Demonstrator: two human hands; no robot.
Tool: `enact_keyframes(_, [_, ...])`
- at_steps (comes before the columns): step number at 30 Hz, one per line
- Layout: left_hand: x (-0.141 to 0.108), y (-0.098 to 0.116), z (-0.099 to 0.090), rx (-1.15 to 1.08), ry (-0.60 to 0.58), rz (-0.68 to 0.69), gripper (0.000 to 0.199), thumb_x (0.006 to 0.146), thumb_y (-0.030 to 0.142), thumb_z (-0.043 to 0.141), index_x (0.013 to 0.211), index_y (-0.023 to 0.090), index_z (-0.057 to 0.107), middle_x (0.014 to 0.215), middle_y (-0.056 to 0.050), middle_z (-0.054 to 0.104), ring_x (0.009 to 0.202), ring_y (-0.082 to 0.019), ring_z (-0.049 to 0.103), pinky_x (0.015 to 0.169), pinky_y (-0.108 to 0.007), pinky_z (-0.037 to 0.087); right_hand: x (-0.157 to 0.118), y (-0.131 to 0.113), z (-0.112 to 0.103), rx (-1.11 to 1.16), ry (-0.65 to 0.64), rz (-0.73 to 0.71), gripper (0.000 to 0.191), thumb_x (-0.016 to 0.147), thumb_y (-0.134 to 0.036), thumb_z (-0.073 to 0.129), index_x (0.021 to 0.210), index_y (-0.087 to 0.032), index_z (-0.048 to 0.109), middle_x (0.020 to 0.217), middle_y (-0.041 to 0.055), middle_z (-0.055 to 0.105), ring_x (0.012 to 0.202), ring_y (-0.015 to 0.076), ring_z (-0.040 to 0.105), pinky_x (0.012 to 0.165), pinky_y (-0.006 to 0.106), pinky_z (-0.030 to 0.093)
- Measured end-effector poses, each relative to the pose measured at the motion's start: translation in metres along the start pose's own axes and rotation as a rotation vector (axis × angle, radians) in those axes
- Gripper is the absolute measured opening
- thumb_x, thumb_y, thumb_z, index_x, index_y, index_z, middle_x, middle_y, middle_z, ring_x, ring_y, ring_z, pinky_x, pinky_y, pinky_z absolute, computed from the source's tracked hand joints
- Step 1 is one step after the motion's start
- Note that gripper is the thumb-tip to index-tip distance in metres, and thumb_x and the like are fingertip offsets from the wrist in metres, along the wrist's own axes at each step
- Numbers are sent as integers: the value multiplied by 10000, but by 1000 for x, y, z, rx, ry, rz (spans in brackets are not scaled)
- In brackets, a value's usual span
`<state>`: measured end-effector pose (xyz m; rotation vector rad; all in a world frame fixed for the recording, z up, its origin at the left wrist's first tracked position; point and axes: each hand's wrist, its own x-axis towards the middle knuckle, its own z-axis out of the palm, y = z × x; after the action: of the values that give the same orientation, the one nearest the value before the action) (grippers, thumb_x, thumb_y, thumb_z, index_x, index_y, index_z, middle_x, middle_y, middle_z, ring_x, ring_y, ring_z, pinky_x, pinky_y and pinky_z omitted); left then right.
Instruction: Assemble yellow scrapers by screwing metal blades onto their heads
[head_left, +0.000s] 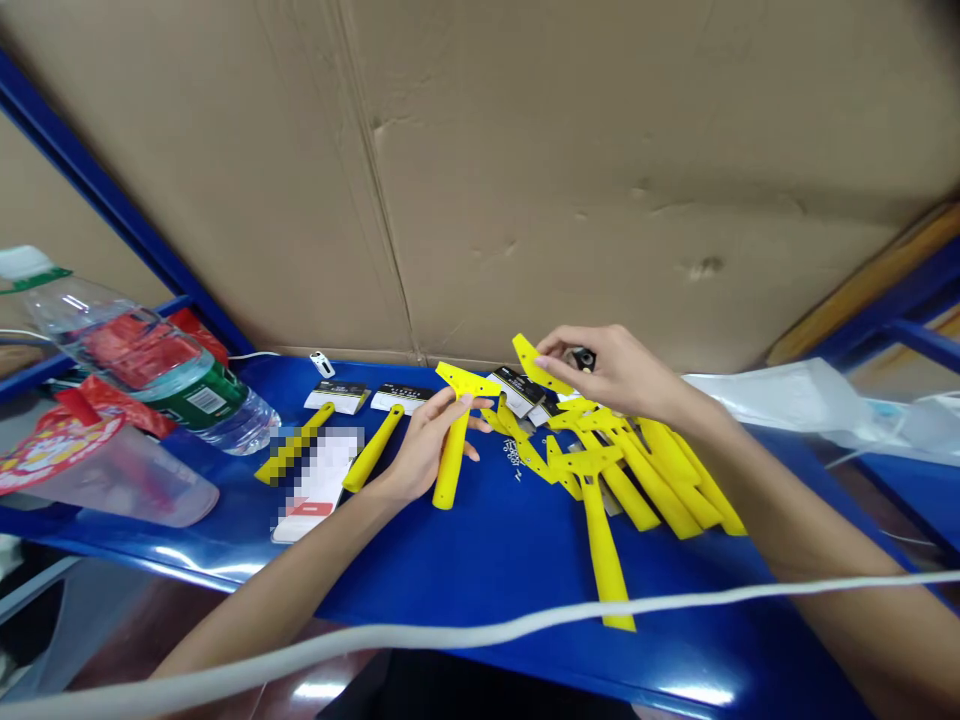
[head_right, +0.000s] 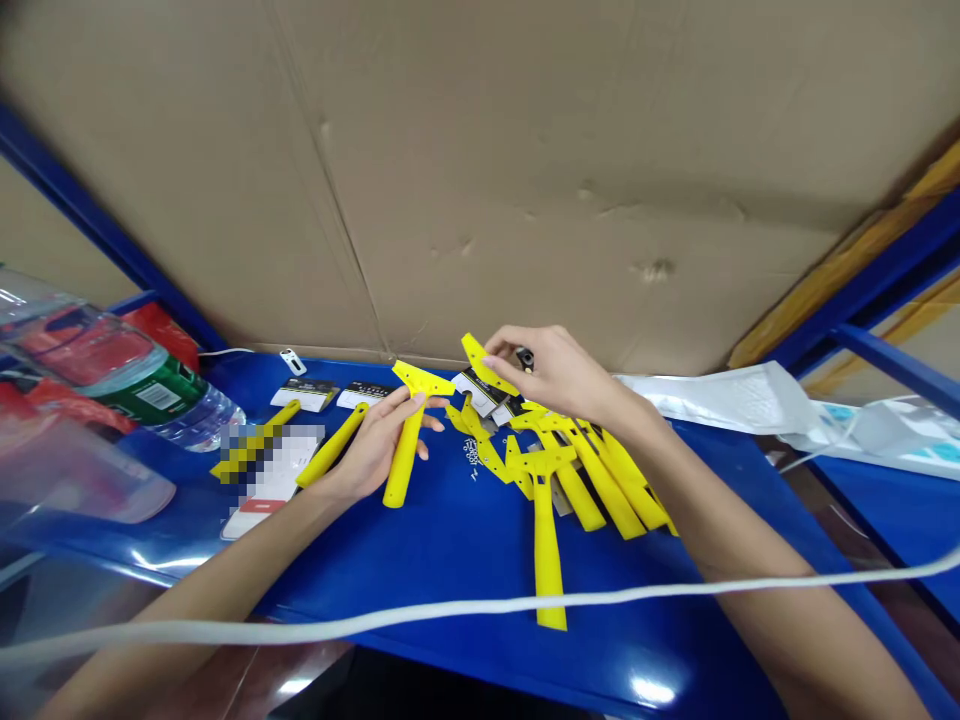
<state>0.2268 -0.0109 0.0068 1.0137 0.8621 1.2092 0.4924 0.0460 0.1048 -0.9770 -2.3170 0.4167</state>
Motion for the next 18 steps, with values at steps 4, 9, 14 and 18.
enact_keyframes(4, [-5, -3, 6, 63, -124, -44, 407, 961, 412, 789, 1281, 170, 719, 1445, -187, 702, 1096, -319, 787, 522, -252, 649, 1, -12, 16, 122, -70, 32, 218, 1007, -386, 646, 949, -208, 759, 936, 36, 801, 800, 181, 687, 746, 327, 478])
enact_keyframes(9, [-10, -11, 12, 105, -180, -51, 448, 965, 451, 784, 1302, 159, 736, 1411, -198, 721, 1151, -359, 779, 552, -287, 683, 3, -19, 44, 171, -126, 57, 154, 964, -289, 661, 878, -199, 752, 890, 24, 797, 779, 172, 689, 754, 330, 484])
enact_keyframes(14, [-9, -16, 12, 113, -136, -94, 435, 967, 492, 777, 1216, 135, 772, 1298, -201, 772, 1067, -331, 803, 538, -283, 677, 4, -21, 54, 212, -98, 116, 131, 928, -270, 696, 841, -197, 761, 872, 39, 795, 821, 191, 710, 776, 339, 503])
enact_keyframes(18, [-9, -15, 14, 100, -120, -106, 417, 968, 489, 778, 1184, 132, 782, 1216, -192, 796, 1009, -305, 810, 531, -267, 666, 4, -22, 56, 296, -144, 234, 219, 931, -383, 718, 842, -188, 761, 836, 31, 766, 600, 140, 624, 583, 311, 471])
